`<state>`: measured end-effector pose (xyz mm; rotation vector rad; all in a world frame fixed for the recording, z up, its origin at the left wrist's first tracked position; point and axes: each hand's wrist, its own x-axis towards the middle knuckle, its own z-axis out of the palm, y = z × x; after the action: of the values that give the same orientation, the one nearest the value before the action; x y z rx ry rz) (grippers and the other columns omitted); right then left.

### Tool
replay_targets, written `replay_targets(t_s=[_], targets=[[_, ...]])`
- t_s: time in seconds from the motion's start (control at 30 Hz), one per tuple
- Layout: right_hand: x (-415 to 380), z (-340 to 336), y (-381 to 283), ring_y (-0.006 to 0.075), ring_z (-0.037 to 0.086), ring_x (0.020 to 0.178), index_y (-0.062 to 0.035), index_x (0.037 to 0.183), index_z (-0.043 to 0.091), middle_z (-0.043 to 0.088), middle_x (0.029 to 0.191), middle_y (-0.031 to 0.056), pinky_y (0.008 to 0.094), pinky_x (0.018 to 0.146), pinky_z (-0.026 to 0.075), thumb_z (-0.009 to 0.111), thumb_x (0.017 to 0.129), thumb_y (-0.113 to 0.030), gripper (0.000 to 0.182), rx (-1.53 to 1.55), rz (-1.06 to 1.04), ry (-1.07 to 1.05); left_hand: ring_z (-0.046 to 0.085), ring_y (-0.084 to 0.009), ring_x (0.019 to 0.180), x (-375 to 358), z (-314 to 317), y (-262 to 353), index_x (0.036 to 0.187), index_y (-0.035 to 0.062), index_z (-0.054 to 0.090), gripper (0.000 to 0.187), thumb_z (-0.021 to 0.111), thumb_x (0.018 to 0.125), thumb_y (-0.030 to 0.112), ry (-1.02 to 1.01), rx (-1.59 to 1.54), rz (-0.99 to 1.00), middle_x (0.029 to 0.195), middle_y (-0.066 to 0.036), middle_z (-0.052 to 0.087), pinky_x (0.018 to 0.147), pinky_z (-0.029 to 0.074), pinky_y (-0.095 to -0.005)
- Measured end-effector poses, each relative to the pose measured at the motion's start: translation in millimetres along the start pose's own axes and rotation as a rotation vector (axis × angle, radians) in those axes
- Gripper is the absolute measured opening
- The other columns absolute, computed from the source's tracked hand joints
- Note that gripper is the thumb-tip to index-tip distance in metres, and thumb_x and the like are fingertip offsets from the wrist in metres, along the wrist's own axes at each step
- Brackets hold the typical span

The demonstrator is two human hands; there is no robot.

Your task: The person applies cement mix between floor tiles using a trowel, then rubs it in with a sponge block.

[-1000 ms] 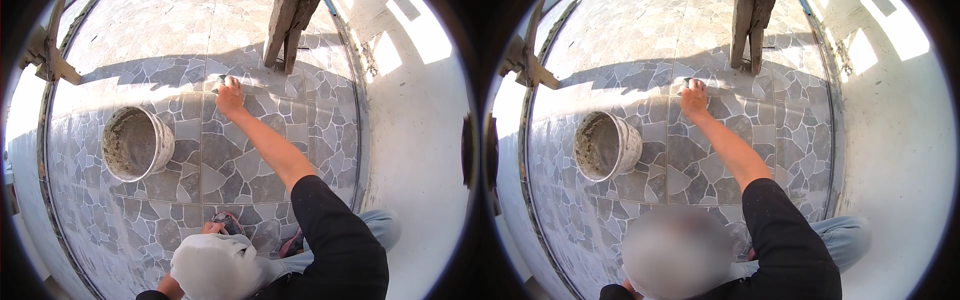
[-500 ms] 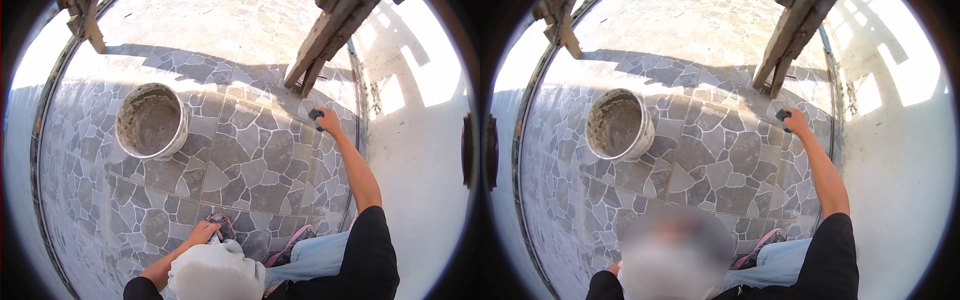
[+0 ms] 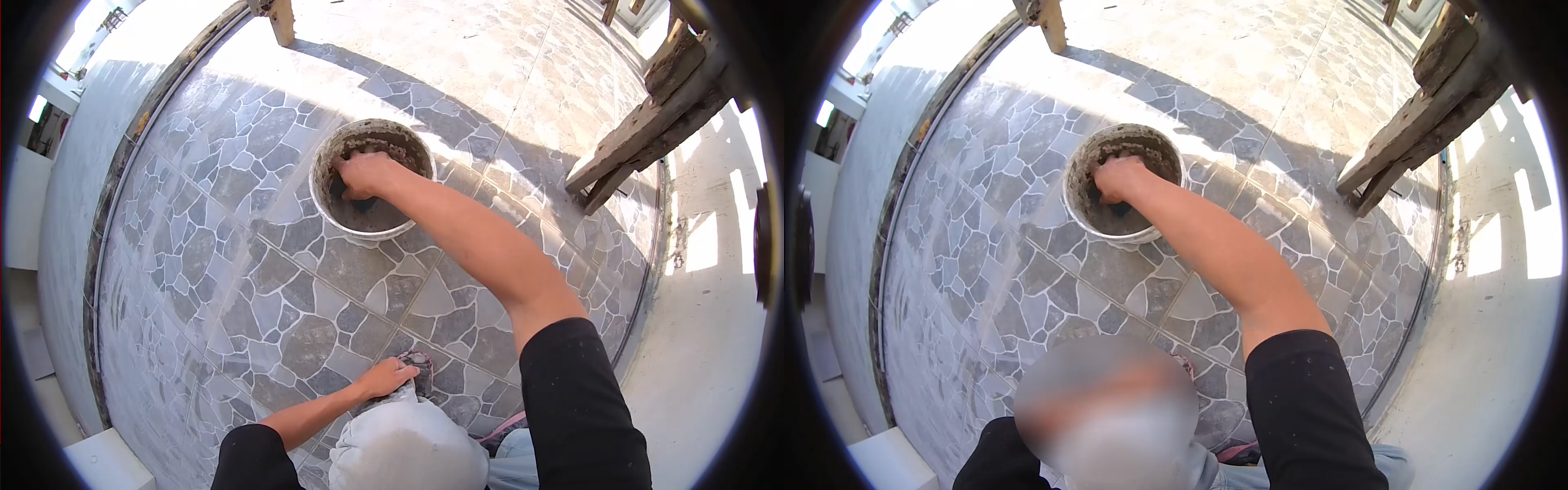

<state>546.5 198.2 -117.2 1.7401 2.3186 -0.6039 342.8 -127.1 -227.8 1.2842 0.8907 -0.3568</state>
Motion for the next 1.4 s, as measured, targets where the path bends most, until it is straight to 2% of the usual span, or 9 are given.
replay_targets(t_s=[0.1,0.13,0.2,0.33,0.57,0.7,0.87,1.1,1.4], targets=[[24.2,79.7,9.0,0.0386,0.060,0.128,-0.0187,0.150,0.050,0.054,0.149,0.0207,0.0509,0.100,0.053,0.076,0.085,-0.032,0.072,-0.274,0.156,0.046,0.061,-0.0200,0.069,-6.7,-5.8,12.9,0.080,0.0029,0.080,0.047,0.057,0.098,0.039,-0.019,0.004,-0.014,0.070,-0.011,0.069,0.072,0.048,-0.0341],[30.1,81.3,14.0,0.0386,0.060,0.128,-0.0187,0.150,0.050,0.054,0.149,0.0207,0.0509,0.100,0.053,0.076,0.085,-0.032,0.072,-0.262,0.172,0.050,0.061,-0.0197,0.069,-7.3,-6.5,14.6,0.080,0.0028,0.080,0.046,0.057,0.098,0.038,-0.020,-0.009,-0.003,0.070,-0.011,0.069,0.072,0.048,-0.0341],[36.6,64.2,28.1,0.0314,0.064,0.124,-0.0145,0.141,0.061,0.063,0.141,0.0158,0.0452,0.099,0.054,0.075,0.082,-0.024,0.061,-0.072,0.021,-0.394,0.061,-0.0193,0.070,-3.5,-5.3,11.3,0.079,0.0015,0.080,0.046,0.057,0.099,0.036,-0.021,0.000,0.007,0.069,-0.011,0.069,0.072,0.048,-0.0342],[22.8,28.6,38.0,0.0313,0.068,0.117,-0.0078,0.132,0.067,0.070,0.128,0.0156,0.0432,0.096,0.056,0.078,0.075,-0.021,0.060,0.067,0.073,-0.363,0.058,-0.0177,0.067,8.8,0.0,-10.5,0.077,-0.0012,0.079,0.045,0.057,0.098,0.033,-0.018,-0.044,0.043,0.065,-0.008,0.066,0.068,0.046,-0.0336],[-79.0,-35.4,32.5,0.0322,0.067,0.110,-0.0004,0.124,0.065,0.070,0.116,0.0231,0.0465,0.086,0.059,0.070,0.090,-0.027,0.043,1.346,0.208,-0.102,0.058,-0.0180,0.060,-7.4,-3.7,19.7,0.078,-0.0018,0.078,0.048,0.056,0.098,0.036,-0.024,-0.096,0.043,0.060,-0.008,0.063,0.064,0.047,-0.0346],[-63.4,1.2,35.9,0.0418,0.066,0.114,0.0040,0.114,0.070,0.067,0.124,0.0301,0.0463,0.094,0.056,0.067,0.095,-0.034,0.043,1.069,0.024,0.387,0.055,-0.0150,0.057,-4.5,-3.2,15.9,0.076,-0.0022,0.078,0.049,0.054,0.099,0.033,-0.064,-0.037,0.015,0.058,-0.007,0.062,0.060,0.044,-0.0323],[-68.3,3.1,7.8,0.0441,0.066,0.113,0.0060,0.109,0.071,0.071,0.110,0.0299,0.0488,0.101,0.052,0.073,0.088,-0.046,0.055,0.927,0.161,0.623,0.049,-0.0123,0.054,-4.8,0.4,19.4,0.073,-0.0039,0.076,0.051,0.051,0.101,0.030,-0.012,-0.053,0.034,0.056,-0.004,0.060,0.055,0.038,-0.0305],[-65.8,10.5,6.0,0.0390,0.071,0.104,-0.0020,0.103,0.073,0.072,0.107,0.0224,0.0430,0.087,0.060,0.076,0.080,-0.021,0.030,0.538,0.110,0.708,0.048,-0.0122,0.053,-5.1,0.9,18.5,0.074,-0.0039,0.077,0.050,0.051,0.101,0.030,0.027,-0.025,0.065,0.054,-0.004,0.059,0.055,0.037,-0.0310],[-74.3,11.0,-0.7,0.0365,0.075,0.093,-0.0039,0.094,0.077,0.074,0.104,0.0215,0.0440,0.077,0.061,0.072,0.082,-0.017,0.018,0.384,0.000,0.540,0.047,-0.0117,0.050,-7.5,0.6,25.0,0.073,-0.0030,0.077,0.049,0.052,0.100,0.030,0.022,-0.051,0.036,0.052,-0.003,0.056,0.053,0.037,-0.0307]])
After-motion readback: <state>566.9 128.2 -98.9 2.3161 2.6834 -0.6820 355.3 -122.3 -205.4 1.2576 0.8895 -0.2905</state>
